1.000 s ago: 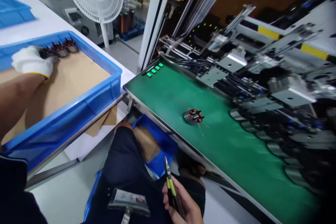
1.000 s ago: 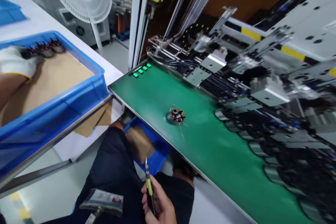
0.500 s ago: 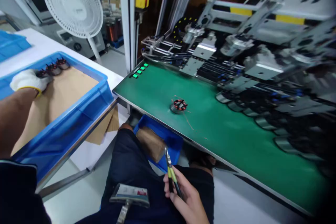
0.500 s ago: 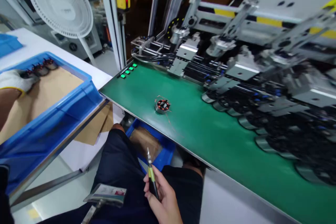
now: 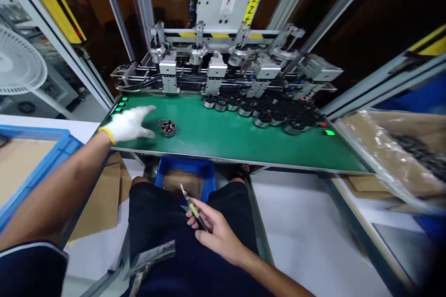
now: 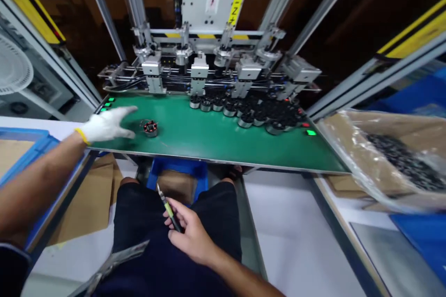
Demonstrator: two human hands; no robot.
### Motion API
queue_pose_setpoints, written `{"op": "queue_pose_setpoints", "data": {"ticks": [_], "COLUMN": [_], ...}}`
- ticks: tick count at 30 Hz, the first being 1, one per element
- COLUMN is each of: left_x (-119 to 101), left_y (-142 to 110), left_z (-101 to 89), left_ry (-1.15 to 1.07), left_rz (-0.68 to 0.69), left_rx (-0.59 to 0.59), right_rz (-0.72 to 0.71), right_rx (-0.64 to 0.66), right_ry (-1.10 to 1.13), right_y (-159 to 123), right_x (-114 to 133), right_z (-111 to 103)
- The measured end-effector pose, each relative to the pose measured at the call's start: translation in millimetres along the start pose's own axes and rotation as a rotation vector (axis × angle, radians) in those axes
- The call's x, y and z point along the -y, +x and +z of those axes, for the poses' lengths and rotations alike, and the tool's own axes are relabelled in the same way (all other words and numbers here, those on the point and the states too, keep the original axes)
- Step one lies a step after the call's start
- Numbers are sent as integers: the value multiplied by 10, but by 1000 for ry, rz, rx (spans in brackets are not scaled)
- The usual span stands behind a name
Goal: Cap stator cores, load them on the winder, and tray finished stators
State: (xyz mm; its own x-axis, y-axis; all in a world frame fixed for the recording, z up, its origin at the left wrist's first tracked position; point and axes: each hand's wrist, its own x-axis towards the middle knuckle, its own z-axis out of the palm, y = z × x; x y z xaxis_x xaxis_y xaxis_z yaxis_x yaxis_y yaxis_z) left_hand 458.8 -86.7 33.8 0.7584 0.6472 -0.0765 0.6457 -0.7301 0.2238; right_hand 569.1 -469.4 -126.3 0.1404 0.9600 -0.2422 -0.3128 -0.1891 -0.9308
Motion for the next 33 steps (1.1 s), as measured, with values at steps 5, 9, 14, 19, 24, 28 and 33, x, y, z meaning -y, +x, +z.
{"op": "queue_pose_setpoints", "data": {"ticks": [5,9,14,19,24,28,33], "left_x": [-313,-402,-764,-906,-831,-791,-781], "left_y": [329,199,-654,-1406,-1578,-1570,-1555], "left_z": [593,616,552,539,540,553,599], "left_ry": [-330,-371,-477,-382,-254,-208,-251], "left_rz": [149,73,-10,128,213,254,221], "left_rx": [80,3,-349,-551,-512,-524,-501], "right_rz": [-112,-197,-359,-439,-430,-402,-427], "right_rx": [-134,-205,-79,99,136,117,95], "right_ry": [7,10,35,67,51,25,7], "right_y": [-178,-219,-140,-87,-51,-39,-45], "right_x": [-14,35,150,245,289,297,311], "right_z": [-40,-47,33,109,151,169,191]}}
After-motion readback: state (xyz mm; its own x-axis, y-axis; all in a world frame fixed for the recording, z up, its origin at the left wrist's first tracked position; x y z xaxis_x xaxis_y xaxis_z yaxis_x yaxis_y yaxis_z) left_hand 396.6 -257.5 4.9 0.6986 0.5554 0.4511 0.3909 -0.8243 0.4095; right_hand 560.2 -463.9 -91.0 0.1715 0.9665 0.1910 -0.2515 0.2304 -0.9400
